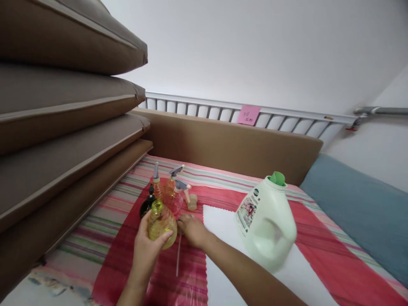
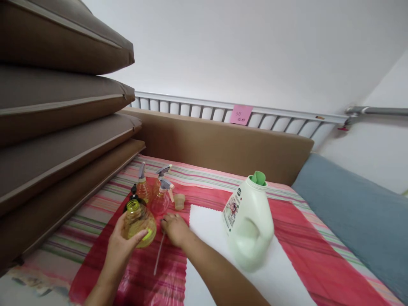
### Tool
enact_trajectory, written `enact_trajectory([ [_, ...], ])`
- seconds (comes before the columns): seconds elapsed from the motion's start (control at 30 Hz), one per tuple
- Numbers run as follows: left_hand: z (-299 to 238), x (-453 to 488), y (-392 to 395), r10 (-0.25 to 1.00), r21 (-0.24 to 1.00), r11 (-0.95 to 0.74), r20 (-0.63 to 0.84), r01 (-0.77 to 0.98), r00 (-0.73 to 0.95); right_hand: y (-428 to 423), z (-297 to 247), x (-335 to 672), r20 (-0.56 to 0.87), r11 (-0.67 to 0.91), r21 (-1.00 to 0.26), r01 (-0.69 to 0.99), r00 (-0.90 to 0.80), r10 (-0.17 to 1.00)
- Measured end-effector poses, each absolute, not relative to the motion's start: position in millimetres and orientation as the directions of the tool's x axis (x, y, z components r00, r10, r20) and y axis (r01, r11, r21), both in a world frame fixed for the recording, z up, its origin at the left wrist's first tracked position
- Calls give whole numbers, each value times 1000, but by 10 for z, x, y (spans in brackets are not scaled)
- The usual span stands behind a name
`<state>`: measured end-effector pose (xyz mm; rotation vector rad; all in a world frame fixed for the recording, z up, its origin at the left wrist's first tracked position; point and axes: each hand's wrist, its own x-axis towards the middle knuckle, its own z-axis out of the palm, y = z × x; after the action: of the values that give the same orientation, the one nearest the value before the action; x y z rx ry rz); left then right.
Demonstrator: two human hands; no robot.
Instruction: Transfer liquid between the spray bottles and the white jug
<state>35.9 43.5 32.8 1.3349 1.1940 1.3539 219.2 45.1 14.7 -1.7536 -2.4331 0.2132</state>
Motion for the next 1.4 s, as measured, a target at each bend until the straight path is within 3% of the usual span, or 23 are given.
enact_trajectory([
  [0.27,312,404,443,984,985,-173,173,-4,-40,-300,605,2629,30,154,-232,960,-151,988],
  [0.37,294,480,414,982,982,-187,187,-12,-22,-687,763,2847,68,10,-390,921,18,998],
  [0.47,292,598,328,982,981,-191,191,-21,13,-979,958,2995,95,-104,-760,641,269,959],
  [0.53,299,687,229,979,981,-193,195,-37,54,-1140,1098,3041,73,-85,-924,374,390,918],
  [0.67,260,854,-63,964,980,-201,199,-9,176,-1499,1232,3074,14,24,-1000,-16,469,883],
  [0.8,89,991,-415,963,988,-156,154,-9,223,-1879,1106,3146,-80,3,-985,-172,471,878],
  [0.9,18,1092,-649,952,991,-134,137,-27,273,-2102,1024,3253,-131,-99,-991,-96,437,890],
  [1.03,101,1283,-852,908,979,-205,194,-11,371,-2308,1092,3425,-4,-151,-918,366,374,927],
  [1.1,123,1399,-907,894,970,-242,227,-10,387,-2388,1198,3500,81,-157,-776,610,344,935],
  [1.2,36,1547,-957,878,964,-264,241,-2,414,-2478,1416,3572,131,-172,-531,830,280,951],
  [1.4,-224,1660,-1040,803,901,-428,344,69,487,-2556,1807,3575,-9,-49,-146,988,49,999],
])
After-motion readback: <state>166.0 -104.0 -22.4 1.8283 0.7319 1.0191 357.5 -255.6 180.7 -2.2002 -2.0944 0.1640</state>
